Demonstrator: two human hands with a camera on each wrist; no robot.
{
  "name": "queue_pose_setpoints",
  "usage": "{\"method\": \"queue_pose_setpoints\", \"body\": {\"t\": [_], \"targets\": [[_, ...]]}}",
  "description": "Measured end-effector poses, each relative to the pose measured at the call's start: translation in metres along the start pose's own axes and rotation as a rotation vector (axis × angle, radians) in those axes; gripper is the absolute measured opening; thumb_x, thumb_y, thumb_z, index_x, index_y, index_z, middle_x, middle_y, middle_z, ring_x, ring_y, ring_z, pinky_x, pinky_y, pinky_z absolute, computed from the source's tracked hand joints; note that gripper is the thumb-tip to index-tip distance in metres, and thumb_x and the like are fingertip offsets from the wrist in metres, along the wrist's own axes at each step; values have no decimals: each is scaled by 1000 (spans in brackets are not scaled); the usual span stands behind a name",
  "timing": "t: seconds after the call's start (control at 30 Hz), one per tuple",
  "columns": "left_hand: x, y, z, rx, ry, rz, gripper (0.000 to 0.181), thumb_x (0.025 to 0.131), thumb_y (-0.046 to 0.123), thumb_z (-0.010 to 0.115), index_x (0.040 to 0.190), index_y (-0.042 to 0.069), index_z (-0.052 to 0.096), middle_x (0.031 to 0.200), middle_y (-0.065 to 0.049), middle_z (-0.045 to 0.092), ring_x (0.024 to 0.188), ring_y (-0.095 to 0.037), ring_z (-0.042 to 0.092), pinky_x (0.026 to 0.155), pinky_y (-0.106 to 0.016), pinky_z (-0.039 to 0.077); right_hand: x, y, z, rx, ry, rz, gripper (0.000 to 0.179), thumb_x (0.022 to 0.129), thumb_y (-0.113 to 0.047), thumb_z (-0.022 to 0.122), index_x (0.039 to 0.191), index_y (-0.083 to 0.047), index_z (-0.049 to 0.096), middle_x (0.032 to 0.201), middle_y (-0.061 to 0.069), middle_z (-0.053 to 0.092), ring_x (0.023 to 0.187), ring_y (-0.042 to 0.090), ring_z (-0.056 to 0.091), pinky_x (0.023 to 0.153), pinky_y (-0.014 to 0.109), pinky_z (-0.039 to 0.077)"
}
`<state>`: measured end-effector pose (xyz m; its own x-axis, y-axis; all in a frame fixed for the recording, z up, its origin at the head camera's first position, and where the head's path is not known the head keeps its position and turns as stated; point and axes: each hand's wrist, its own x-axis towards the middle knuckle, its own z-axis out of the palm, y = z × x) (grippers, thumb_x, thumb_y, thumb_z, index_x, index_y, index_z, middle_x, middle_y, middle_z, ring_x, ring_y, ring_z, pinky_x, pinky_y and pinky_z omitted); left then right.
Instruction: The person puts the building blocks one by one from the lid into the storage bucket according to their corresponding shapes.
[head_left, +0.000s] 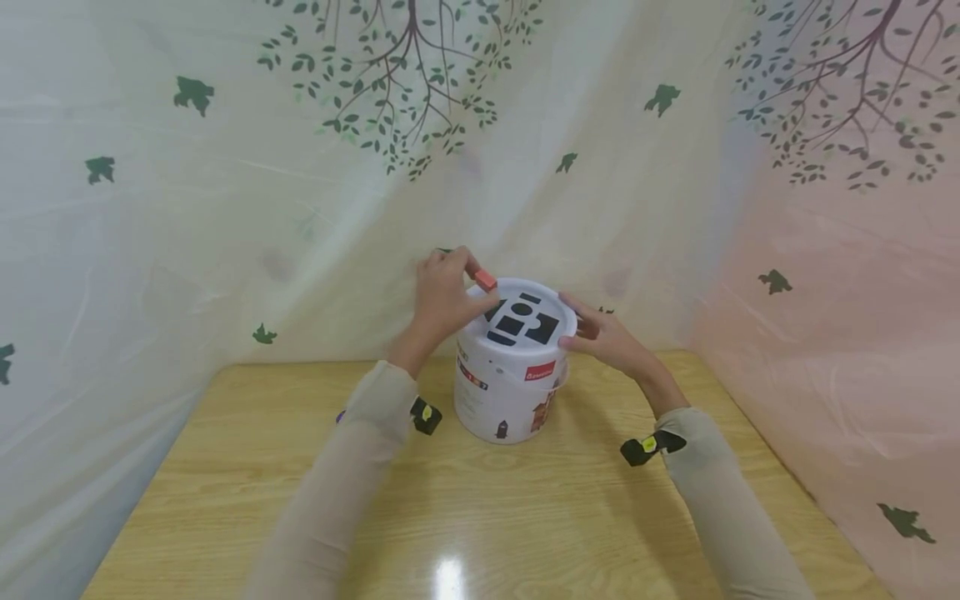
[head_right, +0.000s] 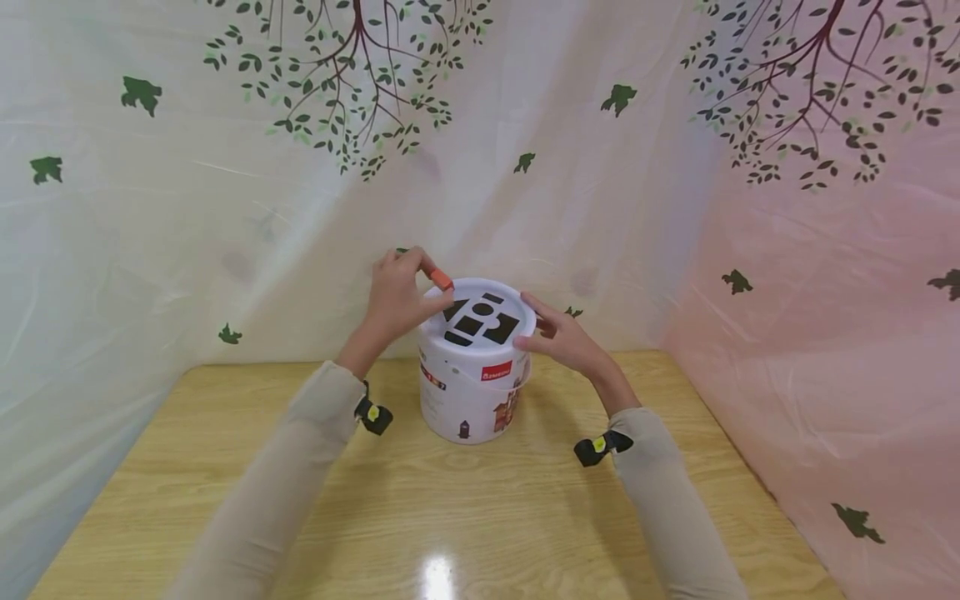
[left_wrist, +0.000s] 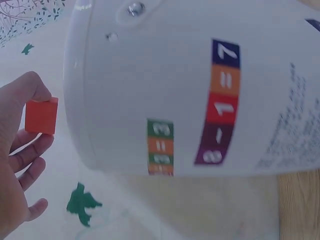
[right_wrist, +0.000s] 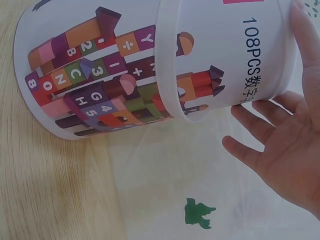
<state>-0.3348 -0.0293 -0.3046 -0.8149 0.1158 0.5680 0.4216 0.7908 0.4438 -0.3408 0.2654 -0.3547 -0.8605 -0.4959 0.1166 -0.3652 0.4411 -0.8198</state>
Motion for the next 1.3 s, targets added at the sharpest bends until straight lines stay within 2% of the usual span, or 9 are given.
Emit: {"method": "queue_pose_setpoints", "body": {"t": [0.17, 0.3, 0.6, 0.73, 1.07, 1.3], "targets": [[13, 20, 13, -5, -54, -61, 37, 85, 36, 80, 104, 13, 59, 109, -9, 67, 106, -24, 48, 96, -44, 42, -1, 0, 0, 7, -4, 8, 87, 96, -31, 71, 164, -21, 18, 169, 7, 27, 148, 43, 38, 111, 61, 40], [19, 29, 25, 14, -99, -98, 40, 88, 42, 77, 109, 15, 58, 110, -4, 63, 108, -22, 46, 97, -43, 42, -1, 0, 0, 10, -8, 2, 87, 96, -30, 71, 164, -20, 17, 168, 10, 27, 147, 45, 38, 111, 61, 40], [27, 30, 47, 65, -123, -97, 42, 89, 45, 75, 110, 13, 59, 115, -5, 59, 112, -24, 46, 101, -42, 40, 1, 2, 3, 31, -14, 2, 85, 97, -31, 70, 164, -25, 19, 169, 8, 26, 147, 46, 39, 111, 62, 40], [27, 29, 55, 127, -153, -109, 43, 90, 49, 73, 111, 13, 60, 118, -6, 57, 115, -25, 46, 101, -41, 41, 2, 3, 4, 30, -12, 4, 85, 97, -31, 70, 164, -28, 19, 169, 8, 26, 147, 45, 39, 111, 62, 40], [31, 35, 60, 207, -191, -107, 48, 91, 52, 71, 113, 11, 61, 120, -9, 55, 117, -26, 45, 103, -42, 42, 1, 4, 2, 28, -2, -3, 84, 97, -30, 70, 164, -28, 19, 169, 7, 26, 147, 45, 39, 111, 61, 40], [31, 38, 65, 297, -209, -80, 49, 93, 55, 68, 112, 11, 60, 122, -8, 55, 117, -25, 45, 103, -42, 42, 1, 8, 1, 32, -6, -19, 84, 98, -28, 69, 164, -27, 18, 169, 9, 26, 147, 45, 39, 111, 61, 40]]}}
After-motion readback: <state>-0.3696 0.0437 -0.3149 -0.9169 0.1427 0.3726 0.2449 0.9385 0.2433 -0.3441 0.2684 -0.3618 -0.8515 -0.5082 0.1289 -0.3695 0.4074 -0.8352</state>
